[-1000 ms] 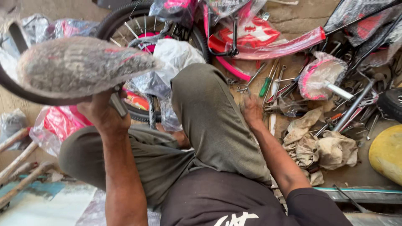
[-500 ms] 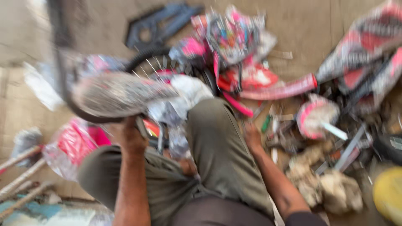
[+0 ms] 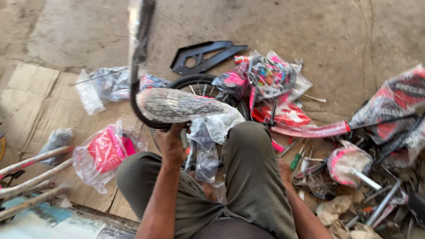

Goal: The person assembles bicycle parts, including attaching a seat to a frame part using a four-way socket wrench and removing plastic wrapping by hand.

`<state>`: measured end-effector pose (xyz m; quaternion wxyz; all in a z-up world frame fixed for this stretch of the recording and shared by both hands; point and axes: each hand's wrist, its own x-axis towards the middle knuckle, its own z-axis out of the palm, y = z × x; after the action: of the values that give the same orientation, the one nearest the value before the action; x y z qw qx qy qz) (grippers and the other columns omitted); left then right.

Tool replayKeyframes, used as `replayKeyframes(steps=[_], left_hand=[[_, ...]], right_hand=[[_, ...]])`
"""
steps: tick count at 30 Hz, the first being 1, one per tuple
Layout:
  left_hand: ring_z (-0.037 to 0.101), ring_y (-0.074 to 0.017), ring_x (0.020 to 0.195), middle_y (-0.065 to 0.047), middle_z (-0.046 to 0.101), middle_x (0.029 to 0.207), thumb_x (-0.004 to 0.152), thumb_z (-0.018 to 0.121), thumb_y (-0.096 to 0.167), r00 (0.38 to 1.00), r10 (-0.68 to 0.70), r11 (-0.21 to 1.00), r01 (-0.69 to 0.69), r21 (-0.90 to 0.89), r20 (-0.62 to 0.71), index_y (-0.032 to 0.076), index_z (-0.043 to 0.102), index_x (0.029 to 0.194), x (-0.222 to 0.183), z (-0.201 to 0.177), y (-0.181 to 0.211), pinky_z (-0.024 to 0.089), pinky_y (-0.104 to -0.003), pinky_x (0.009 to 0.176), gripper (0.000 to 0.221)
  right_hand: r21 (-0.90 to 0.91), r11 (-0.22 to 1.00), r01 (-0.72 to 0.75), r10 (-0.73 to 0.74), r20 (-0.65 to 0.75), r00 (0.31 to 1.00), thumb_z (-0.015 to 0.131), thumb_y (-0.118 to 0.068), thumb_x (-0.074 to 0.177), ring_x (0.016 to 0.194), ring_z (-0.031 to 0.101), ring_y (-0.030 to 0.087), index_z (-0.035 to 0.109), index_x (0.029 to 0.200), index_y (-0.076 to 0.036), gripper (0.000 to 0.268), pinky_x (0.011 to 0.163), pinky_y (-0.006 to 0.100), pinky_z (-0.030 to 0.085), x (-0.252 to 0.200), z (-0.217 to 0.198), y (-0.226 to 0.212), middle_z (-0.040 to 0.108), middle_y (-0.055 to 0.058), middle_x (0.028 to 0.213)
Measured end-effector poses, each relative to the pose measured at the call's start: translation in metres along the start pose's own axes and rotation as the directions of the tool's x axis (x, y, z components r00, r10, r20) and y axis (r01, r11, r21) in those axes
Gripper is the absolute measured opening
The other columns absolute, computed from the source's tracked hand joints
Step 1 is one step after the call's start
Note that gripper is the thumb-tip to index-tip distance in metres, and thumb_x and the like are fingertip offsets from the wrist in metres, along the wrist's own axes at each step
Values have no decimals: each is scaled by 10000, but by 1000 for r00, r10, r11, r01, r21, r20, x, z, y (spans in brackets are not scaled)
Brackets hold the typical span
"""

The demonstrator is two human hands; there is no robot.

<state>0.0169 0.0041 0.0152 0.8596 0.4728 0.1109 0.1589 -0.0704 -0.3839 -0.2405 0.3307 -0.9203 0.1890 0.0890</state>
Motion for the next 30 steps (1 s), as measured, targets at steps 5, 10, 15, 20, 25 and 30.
replayKeyframes(steps=[5, 10, 15, 20, 25, 30], left_hand=[[719, -211, 741, -115, 728, 921, 838, 778, 39, 996, -16, 1000, 15, -12, -87, -37, 664, 1091, 2, 5, -3, 584, -339, 614, 287], [727, -132, 905, -53, 747, 1050, 855, 790, 47, 999, 11, 990, -18, -141, -52, -39, 702, 1136, 4, 19, -3, 592, -263, 819, 307], [659, -160, 618, -75, 725, 788, 838, 812, 96, 989, -50, 998, 45, -38, -138, -34, 714, 909, 1, 35, 0, 528, -300, 565, 177], [624, -122, 618, -41, 702, 765, 883, 806, 97, 993, -29, 1000, 28, -7, -111, -27, 720, 868, -4, 34, 0, 487, -281, 566, 151], [610, -82, 692, -3, 688, 784, 901, 831, 152, 998, 40, 994, -35, 104, -43, 5, 705, 852, -7, 33, 2, 488, -248, 619, 200], [581, -77, 713, 16, 672, 826, 858, 868, 150, 995, -32, 998, 27, -58, -91, 14, 699, 891, -1, 29, -3, 462, -247, 625, 219]], right_hand=[[679, 729, 90, 84, -219, 972, 704, 32, 879, 785, 695, 224, 599, 989, -13, 159, 705, 359, 620, 35, -78, -85, 694, 129, 940], [704, 341, 623, -491, -432, 757, 709, 102, 952, 839, 719, 184, 634, 1056, 21, 151, 759, 320, 628, -20, -168, -254, 692, 118, 1001], [708, 384, 593, -684, -213, 698, 795, 49, 887, 825, 693, 126, 711, 981, -28, 148, 707, 257, 600, -61, -126, -363, 729, 80, 976], [460, 476, 750, -641, -402, 654, 860, 28, 851, 783, 677, 149, 729, 937, -6, 160, 696, 282, 558, -64, -77, -385, 738, 97, 900], [210, 386, 898, -738, -514, 437, 847, 38, 844, 883, 739, 208, 713, 966, -4, 186, 764, 315, 597, -55, -70, -387, 741, 119, 990], [102, 261, 960, -849, -450, 279, 811, 49, 848, 966, 736, 274, 690, 1000, -11, 203, 817, 351, 605, -55, -82, -388, 718, 145, 1087]])
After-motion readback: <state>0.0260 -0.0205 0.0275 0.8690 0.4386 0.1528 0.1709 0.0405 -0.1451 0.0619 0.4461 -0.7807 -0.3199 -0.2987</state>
